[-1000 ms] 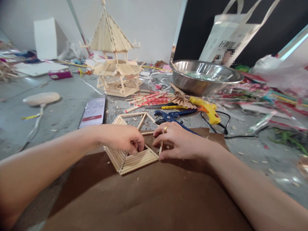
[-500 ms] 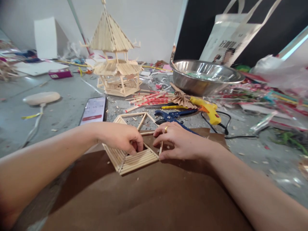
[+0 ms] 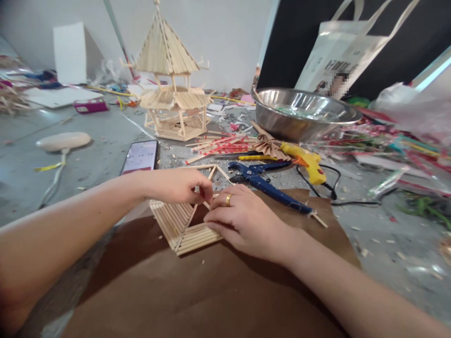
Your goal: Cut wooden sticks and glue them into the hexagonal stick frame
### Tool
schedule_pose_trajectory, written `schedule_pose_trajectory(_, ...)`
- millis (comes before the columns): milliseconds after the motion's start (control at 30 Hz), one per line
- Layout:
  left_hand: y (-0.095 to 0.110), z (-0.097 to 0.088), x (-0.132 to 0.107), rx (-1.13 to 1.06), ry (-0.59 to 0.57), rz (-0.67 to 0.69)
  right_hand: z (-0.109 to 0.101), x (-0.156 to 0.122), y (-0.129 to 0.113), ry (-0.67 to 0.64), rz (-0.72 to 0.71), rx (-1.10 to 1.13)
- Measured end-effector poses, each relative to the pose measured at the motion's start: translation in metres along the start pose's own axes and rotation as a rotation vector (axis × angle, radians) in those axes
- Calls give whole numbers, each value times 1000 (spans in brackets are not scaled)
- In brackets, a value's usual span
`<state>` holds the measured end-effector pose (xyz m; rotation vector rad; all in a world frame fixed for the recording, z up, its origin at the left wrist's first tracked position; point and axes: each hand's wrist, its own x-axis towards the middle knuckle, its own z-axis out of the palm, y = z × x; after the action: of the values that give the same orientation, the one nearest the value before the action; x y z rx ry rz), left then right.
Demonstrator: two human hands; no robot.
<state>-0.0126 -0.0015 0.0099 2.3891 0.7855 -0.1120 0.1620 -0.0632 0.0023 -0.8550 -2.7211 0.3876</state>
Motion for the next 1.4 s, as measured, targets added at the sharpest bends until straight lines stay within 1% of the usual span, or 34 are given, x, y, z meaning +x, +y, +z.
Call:
schedule_pose_trajectory(67,-2,1,2,30,141,-51,6,8,-6,-2,47,-6)
schedule_pose_trajectory(133,-6,1,4,93,241,-99,11,17,-10,-55,77,-8)
schedule_pose_trajectory(233,-14,5,7,216,330,-129,14,28,-11,-135,86,13)
schedule_pose_trajectory(333,-23,12,11,301,420,-114,16,34,-11,-171,101,66)
schedule_pose_trajectory(533,-31,22,16,292,353,-111,15,43,-14,-243,204,109)
schedule_pose_trajectory(633,-31,23,16,292,359,-109,15,46,-16,-269,248,112)
schedule_pose_trajectory(900,-28,25,14,312,355,-136,16,47,-19,-283,327,131)
schedule_pose_trajectory(1067,-26,25,13,326,364,-139,15,47,-18,-299,322,135)
schedule_pose_trajectory(1233,-24,26,13,339,379,-192,15,49,-18,-310,330,128)
schedule_pose_trajectory(1400,-24,26,12,347,375,-180,17,48,-18,-310,303,100)
